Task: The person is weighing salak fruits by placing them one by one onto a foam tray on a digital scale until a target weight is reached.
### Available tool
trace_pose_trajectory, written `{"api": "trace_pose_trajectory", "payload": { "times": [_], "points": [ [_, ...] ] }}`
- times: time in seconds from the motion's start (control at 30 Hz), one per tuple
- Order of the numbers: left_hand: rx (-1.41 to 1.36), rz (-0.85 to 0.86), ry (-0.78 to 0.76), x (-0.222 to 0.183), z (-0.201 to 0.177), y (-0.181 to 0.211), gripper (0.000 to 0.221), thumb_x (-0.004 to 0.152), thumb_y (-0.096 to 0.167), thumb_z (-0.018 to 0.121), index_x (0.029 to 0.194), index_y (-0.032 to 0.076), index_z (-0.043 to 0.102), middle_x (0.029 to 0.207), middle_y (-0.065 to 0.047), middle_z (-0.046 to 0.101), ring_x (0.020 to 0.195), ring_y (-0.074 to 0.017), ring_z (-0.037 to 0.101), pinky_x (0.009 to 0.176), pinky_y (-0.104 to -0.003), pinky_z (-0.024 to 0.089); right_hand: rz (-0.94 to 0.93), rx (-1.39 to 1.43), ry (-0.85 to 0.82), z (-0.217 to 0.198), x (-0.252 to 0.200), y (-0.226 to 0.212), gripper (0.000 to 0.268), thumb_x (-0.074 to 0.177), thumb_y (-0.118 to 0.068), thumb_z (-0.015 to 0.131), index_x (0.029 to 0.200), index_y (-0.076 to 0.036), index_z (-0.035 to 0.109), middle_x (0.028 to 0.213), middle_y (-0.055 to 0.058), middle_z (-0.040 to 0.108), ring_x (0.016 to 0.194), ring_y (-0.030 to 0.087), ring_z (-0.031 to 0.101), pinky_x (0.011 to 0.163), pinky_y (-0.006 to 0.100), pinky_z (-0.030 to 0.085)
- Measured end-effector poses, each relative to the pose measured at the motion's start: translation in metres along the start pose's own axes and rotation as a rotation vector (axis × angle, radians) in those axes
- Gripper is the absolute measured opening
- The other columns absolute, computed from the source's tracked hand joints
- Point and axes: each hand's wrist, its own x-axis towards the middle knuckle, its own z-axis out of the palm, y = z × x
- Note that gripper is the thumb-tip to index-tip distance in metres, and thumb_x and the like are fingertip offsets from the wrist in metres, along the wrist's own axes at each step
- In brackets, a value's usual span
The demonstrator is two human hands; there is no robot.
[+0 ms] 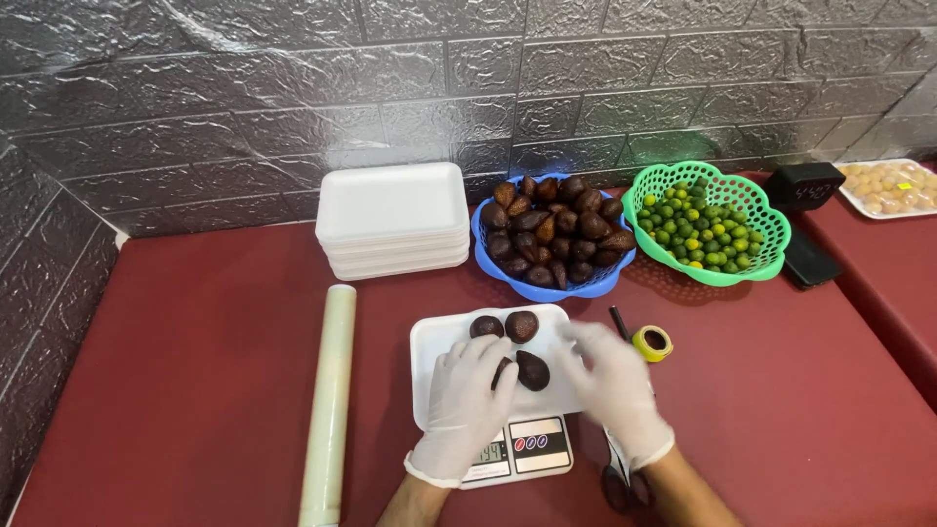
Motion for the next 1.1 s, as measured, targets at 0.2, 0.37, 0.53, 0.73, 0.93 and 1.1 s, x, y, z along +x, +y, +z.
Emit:
{"api": "trace_pose_trajectory", "payload": {
  "times": [0.2,0.37,0.53,0.73,0.93,1.1],
  "points": [
    [-0.017,0.090,0.013,0.052,0.035,-0.022,0.028,0.099,0.037,0.058,0.120,0.023,0.070,0.110,0.000,0.070,0.104,-0.0258,0.067,0.088,-0.043,0.050,0.107,-0.146,0.241,-0.019,0.108,0.053,0.024,0.093,-0.035,0.073,0.115,-0.027,0.075,0.106,-0.003,0.077,0.096,0.022,0.075,0.085,0.043,0.061],
    [-0.026,0.062,-0.053,0.113,0.067,-0.024,0.030,0.099,0.038,0.056,0.122,0.024,0.069,0.111,-0.001,0.072,0.106,-0.0282,0.068,0.090,-0.045,0.051,0.048,-0.272,0.134,-0.023,0.165,0.053,0.049,0.091,-0.040,0.073,0.136,-0.023,0.066,0.118,0.006,0.074,0.107,0.028,0.073,0.090,0.045,0.061],
    [0.040,0.083,-0.152,0.137,0.099,-0.021,0.031,0.097,0.043,0.054,0.120,0.029,0.068,0.109,0.001,0.072,0.105,-0.0281,0.069,0.090,-0.045,0.052,0.039,-0.524,0.068,0.007,0.186,0.068,0.058,0.088,-0.051,0.073,0.140,-0.028,0.064,0.117,0.003,0.074,0.112,0.031,0.069,0.089,0.049,0.061],
    [-0.007,0.077,-0.161,0.145,0.095,-0.014,0.038,0.101,0.037,0.050,0.132,0.022,0.066,0.121,-0.004,0.069,0.112,-0.0289,0.066,0.096,-0.043,0.050,-0.043,-0.363,0.200,-0.007,0.165,0.052,0.049,0.094,-0.043,0.071,0.138,-0.024,0.066,0.117,0.006,0.073,0.109,0.032,0.068,0.090,0.048,0.059],
    [-0.233,0.012,-0.195,0.144,0.052,0.004,0.053,0.101,0.014,0.045,0.154,0.017,0.045,0.147,-0.017,0.054,0.132,-0.0416,0.054,0.108,-0.052,0.044,0.178,0.458,0.021,-0.047,0.106,-0.004,0.052,0.088,-0.020,0.078,0.138,-0.017,0.064,0.128,0.019,0.070,0.115,0.033,0.068,0.100,0.049,0.054],
    [-0.148,0.058,-0.290,0.137,0.076,-0.019,0.035,0.099,0.032,0.052,0.131,0.041,0.065,0.126,0.010,0.069,0.122,-0.0250,0.062,0.104,-0.043,0.048,0.159,0.649,-0.213,-0.052,0.080,-0.007,0.055,0.078,0.007,0.079,0.130,-0.009,0.070,0.111,0.009,0.077,0.103,0.018,0.070,0.098,0.040,0.056]
  ]
}}
